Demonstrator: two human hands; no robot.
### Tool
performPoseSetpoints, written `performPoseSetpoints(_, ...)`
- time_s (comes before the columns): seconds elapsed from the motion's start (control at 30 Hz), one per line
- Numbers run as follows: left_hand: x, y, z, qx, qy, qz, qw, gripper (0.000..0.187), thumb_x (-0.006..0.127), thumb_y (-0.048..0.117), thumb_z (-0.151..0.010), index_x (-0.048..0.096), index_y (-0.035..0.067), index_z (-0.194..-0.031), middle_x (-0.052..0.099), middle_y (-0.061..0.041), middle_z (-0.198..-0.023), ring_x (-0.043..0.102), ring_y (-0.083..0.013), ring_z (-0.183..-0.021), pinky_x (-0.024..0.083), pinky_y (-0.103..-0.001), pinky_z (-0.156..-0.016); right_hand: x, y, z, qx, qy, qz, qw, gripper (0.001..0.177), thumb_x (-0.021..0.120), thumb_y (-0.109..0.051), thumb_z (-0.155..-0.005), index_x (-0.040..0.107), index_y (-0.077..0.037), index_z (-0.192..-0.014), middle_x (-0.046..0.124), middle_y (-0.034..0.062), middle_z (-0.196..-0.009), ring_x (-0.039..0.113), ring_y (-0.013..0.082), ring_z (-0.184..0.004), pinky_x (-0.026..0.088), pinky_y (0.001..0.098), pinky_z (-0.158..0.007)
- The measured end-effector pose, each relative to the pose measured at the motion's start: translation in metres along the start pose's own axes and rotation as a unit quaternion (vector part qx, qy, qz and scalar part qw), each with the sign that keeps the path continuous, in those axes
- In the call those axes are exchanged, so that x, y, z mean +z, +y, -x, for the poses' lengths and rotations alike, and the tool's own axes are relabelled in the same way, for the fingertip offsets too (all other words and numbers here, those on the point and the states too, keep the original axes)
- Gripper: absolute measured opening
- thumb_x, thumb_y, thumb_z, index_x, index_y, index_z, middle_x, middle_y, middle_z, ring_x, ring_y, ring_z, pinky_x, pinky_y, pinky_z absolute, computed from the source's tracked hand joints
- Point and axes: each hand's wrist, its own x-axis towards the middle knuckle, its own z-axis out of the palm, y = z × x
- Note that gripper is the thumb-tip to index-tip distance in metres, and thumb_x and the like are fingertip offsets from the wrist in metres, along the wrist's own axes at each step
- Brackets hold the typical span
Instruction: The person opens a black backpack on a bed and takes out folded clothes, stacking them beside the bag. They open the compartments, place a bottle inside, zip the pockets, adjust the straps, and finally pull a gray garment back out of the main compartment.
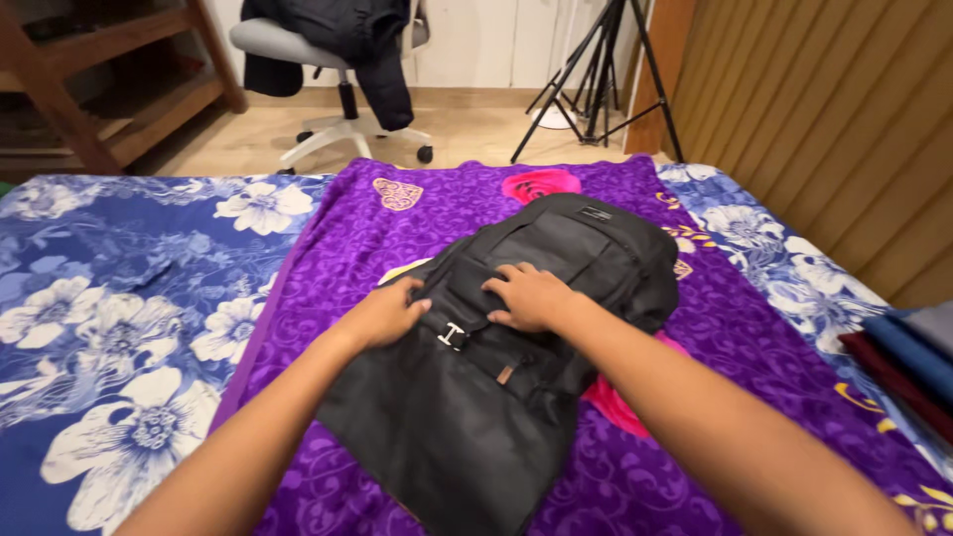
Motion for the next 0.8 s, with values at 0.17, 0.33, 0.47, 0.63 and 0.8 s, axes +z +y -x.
performPoseSetpoints(0.17,0.015,-0.091,0.025,-0.048,0.030,-0.132,0.990,0.065,0.069,0.039,-0.092,0.050,0.004,-0.143,0.059,-0.028,-0.135,0.055,-0.0439,-0.129,0.046,-0.047,-0.107,0.044,0.007,0.013,-0.016,0.132,0.024,0.991,0.066,0.065,-0.046,-0.092,0.046,-0.025,-0.150,0.044,0.0120,-0.153,0.044,0.0346,-0.139,0.042,0.0492,-0.109)
performPoseSetpoints(0.33,0.021,-0.170,0.053,-0.181,0.019,-0.075,0.980,0.085,0.077,0.045,-0.088,0.038,0.001,-0.149,0.052,-0.031,-0.141,0.053,-0.0432,-0.130,0.044,-0.046,-0.108,0.035,0.004,0.020,-0.046,0.149,0.039,0.987,0.068,0.065,-0.047,-0.094,0.042,-0.021,-0.153,0.040,0.0168,-0.154,0.041,0.0377,-0.139,0.037,0.0499,-0.110)
performPoseSetpoints(0.47,0.024,-0.207,0.051,-0.201,-0.054,-0.039,0.977,0.047,0.070,0.041,-0.090,0.074,0.010,-0.126,0.076,-0.019,-0.123,0.073,-0.0319,-0.115,0.054,-0.040,-0.103,0.015,-0.021,0.034,-0.043,0.168,0.136,0.975,0.064,0.069,-0.044,-0.084,0.052,-0.021,-0.141,0.039,0.0190,-0.154,0.038,0.0421,-0.140,0.034,0.0581,-0.109)
performPoseSetpoints(0.63,0.019,-0.213,0.039,-0.118,-0.025,-0.044,0.992,0.032,0.066,0.035,-0.091,0.079,0.011,-0.108,0.078,-0.014,-0.108,0.074,-0.0315,-0.107,0.054,-0.040,-0.097,0.013,-0.073,0.037,-0.167,0.094,-0.131,0.973,0.033,0.067,-0.031,-0.092,0.068,-0.010,-0.118,0.070,0.0117,-0.118,0.064,0.0314,-0.116,0.050,0.0438,-0.100)
performPoseSetpoints(0.8,0.016,-0.178,0.057,-0.143,-0.158,-0.133,0.968,0.046,0.072,0.040,-0.089,0.068,0.006,-0.121,0.074,-0.018,-0.114,0.071,-0.0342,-0.113,0.053,-0.043,-0.099,0.058,-0.162,0.053,-0.218,-0.020,-0.187,0.958,0.035,0.068,-0.035,-0.092,0.069,-0.007,-0.113,0.070,0.0132,-0.108,0.068,0.0345,-0.103,0.054,0.0476,-0.087)
